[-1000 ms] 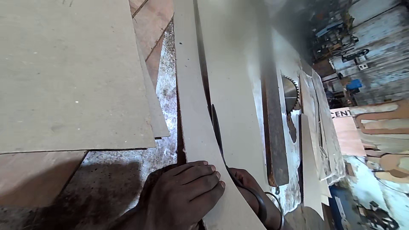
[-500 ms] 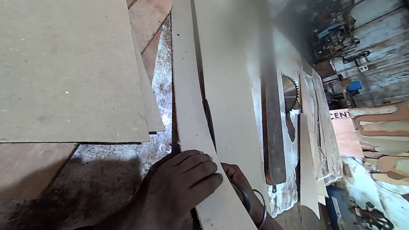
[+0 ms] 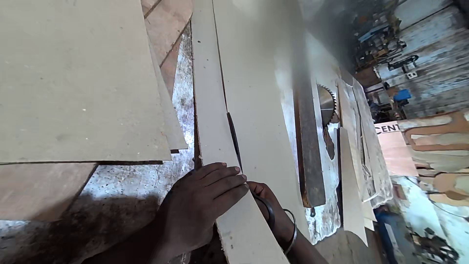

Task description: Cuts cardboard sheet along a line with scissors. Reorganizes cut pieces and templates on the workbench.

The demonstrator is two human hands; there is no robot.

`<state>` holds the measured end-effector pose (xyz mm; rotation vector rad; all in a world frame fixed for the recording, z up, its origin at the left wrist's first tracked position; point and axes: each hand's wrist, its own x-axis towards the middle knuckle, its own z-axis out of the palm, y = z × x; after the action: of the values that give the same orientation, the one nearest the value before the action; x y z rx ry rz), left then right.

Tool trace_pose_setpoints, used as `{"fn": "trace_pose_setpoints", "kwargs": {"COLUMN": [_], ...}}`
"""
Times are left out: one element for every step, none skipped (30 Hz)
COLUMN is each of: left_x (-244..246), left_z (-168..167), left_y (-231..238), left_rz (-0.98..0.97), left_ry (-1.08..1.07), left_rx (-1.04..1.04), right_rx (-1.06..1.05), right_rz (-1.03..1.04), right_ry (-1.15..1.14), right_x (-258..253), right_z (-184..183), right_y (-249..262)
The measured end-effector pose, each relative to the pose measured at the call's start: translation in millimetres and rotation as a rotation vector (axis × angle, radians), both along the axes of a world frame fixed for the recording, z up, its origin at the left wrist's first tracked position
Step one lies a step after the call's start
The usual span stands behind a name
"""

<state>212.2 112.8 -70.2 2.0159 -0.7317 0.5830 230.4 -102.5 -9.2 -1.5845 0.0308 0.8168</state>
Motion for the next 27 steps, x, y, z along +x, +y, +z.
{"fn": "trace_pose_setpoints", "kwargs": {"left_x": [1,1,2,4,5,7,9,10,11,11,10,6,3,2,3,5,8,13,20,26,31,35,35,32,25,15,5], "left_z": [0,1,2,1,0,-1,-3,-3,-3,-1,3,9,17,28,42,59,78,95,111,124,134,142,147,148,148,147,145], "left_y": [1,4,7,10,12,13,16,19,21,23,25,26,26,26,25,23,21,18,15,11,6,0,-9,-19,-31,-43,-56], "left_rz": [-0.002,-0.008,-0.016,-0.022,-0.025,-0.026,-0.033,-0.036,-0.027,-0.016,-0.01,0.001,0.012,0.024,0.039,0.057,0.074,0.072,0.066,0.064,0.06,0.064,0.074,0.089,0.103,0.115,0.119], "left_ry": [-0.011,-0.028,-0.05,-0.073,-0.091,-0.111,-0.125,-0.129,-0.13,-0.132,-0.127,-0.109,-0.088,-0.075,-0.075,-0.077,-0.074,-0.073,-0.074,-0.083,-0.092,-0.102,-0.118,-0.133,-0.141,-0.167,-0.21], "left_rx": [-0.002,-0.009,-0.021,-0.039,-0.058,-0.075,-0.083,-0.078,-0.069,-0.045,-0.002,0.052,0.096,0.133,0.157,0.176,0.189,0.193,0.205,0.225,0.25,0.281,0.306,0.319,0.327,0.331,0.339], "right_rx": [0.007,0.024,0.054,0.113,0.196,0.289,0.362,0.381,0.343,0.263,0.158,0.04,-0.053,-0.117,-0.163,-0.208,-0.263,-0.334,-0.42,-0.508,-0.58,-0.628,-0.664,-0.691,-0.706,-0.704,-0.661], "right_rz": [0.025,0.057,0.1,0.143,0.18,0.199,0.2,0.187,0.161,0.118,0.058,0.0,-0.059,-0.119,-0.166,-0.199,-0.22,-0.233,-0.229,-0.215,-0.202,-0.188,-0.165,-0.134,-0.105,-0.076,-0.059], "right_ry": [0.042,0.094,0.137,0.178,0.208,0.212,0.194,0.144,0.054,-0.055,-0.159,-0.245,-0.293,-0.315,-0.322,-0.332,-0.348,-0.367,-0.379,-0.376,-0.363,-0.338,-0.304,-0.273,-0.258,-0.267,-0.303], "right_x": [3,5,7,7,3,-4,-14,-27,-39,-51,-63,-74,-84,-91,-96,-98,-98,-97,-93,-87,-80,-73,-65,-58,-53,-49,-47], "right_z": [3,7,10,13,15,15,15,16,17,16,14,13,13,13,12,10,6,3,2,5,8,11,15,17,17,15,13], "right_y": [-1,-3,-7,-13,-23,-34,-46,-59,-72,-85,-98,-111,-123,-134,-144,-153,-161,-166,-167,-164,-158,-150,-141,-133,-126,-120,-118]}}
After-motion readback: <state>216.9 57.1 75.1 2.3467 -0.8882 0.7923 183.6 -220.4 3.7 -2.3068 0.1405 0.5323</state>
